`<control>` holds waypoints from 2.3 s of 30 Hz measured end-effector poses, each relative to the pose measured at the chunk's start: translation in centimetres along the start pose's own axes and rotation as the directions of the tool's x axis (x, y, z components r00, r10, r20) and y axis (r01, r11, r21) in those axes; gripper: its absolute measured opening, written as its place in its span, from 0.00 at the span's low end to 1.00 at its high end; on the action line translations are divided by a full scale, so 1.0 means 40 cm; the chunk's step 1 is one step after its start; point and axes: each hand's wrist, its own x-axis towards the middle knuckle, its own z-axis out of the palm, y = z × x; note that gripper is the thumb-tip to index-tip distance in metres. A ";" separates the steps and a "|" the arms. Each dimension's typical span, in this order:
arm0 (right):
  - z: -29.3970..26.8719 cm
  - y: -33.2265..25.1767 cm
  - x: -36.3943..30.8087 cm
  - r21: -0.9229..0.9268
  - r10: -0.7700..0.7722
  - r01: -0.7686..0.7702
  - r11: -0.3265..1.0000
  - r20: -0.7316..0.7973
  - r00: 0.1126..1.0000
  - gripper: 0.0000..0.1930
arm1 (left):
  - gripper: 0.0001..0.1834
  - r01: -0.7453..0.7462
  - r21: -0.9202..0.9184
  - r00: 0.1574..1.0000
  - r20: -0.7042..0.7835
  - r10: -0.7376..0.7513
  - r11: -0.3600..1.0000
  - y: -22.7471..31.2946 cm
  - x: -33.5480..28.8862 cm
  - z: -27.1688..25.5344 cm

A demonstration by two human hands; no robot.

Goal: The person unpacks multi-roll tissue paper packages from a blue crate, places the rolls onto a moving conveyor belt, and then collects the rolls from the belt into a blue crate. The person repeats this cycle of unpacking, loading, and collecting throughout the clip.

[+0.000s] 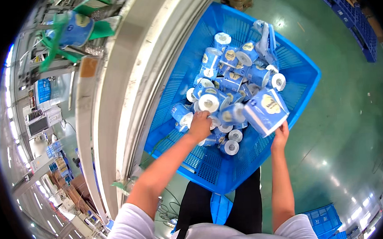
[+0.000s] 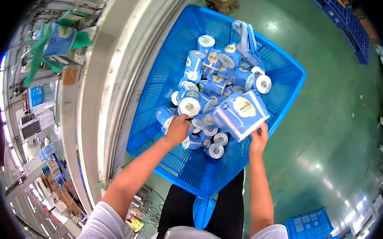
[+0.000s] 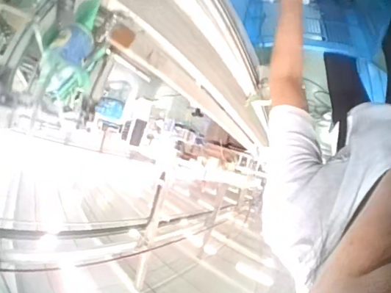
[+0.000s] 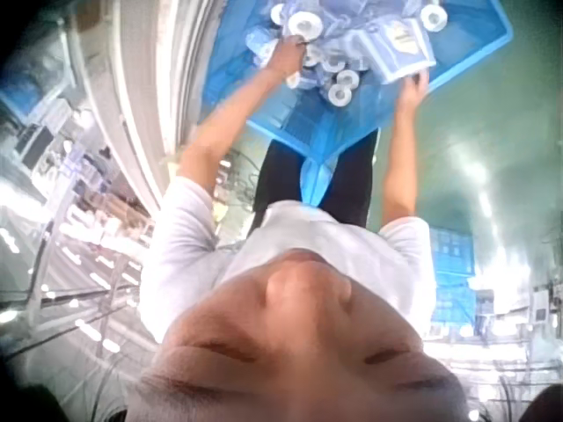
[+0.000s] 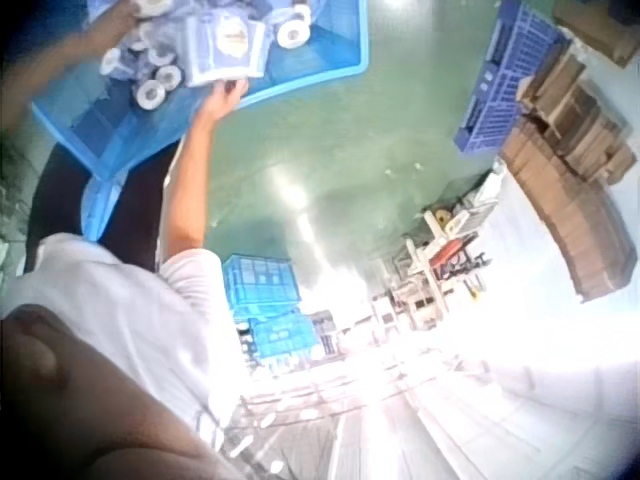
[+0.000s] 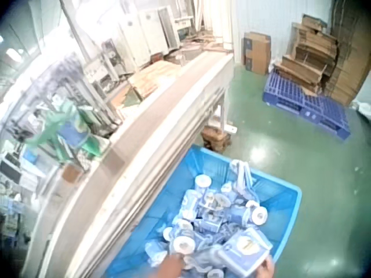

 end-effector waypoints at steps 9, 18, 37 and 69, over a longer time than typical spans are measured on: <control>0.284 -0.399 -0.234 -0.358 -0.398 0.521 0.775 0.365 0.842 0.25 | 0.13 0.375 -0.589 0.843 -0.106 -0.528 0.716 0.220 -0.306 -0.002; 1.150 -0.432 -0.634 -0.380 -0.341 0.924 0.045 0.864 0.372 0.17 | 0.28 0.352 -0.897 0.901 0.249 -0.355 0.266 0.390 -0.552 0.041; 0.119 0.662 0.040 -0.882 0.492 0.367 -0.296 0.188 0.850 0.36 | 0.50 0.815 -0.542 0.134 -0.172 -0.976 0.207 -0.380 -0.176 0.556; 0.373 0.660 0.094 -0.774 0.034 0.361 0.520 0.442 0.897 0.23 | 0.21 0.489 0.004 0.808 0.376 -0.454 0.873 -0.307 -0.139 0.521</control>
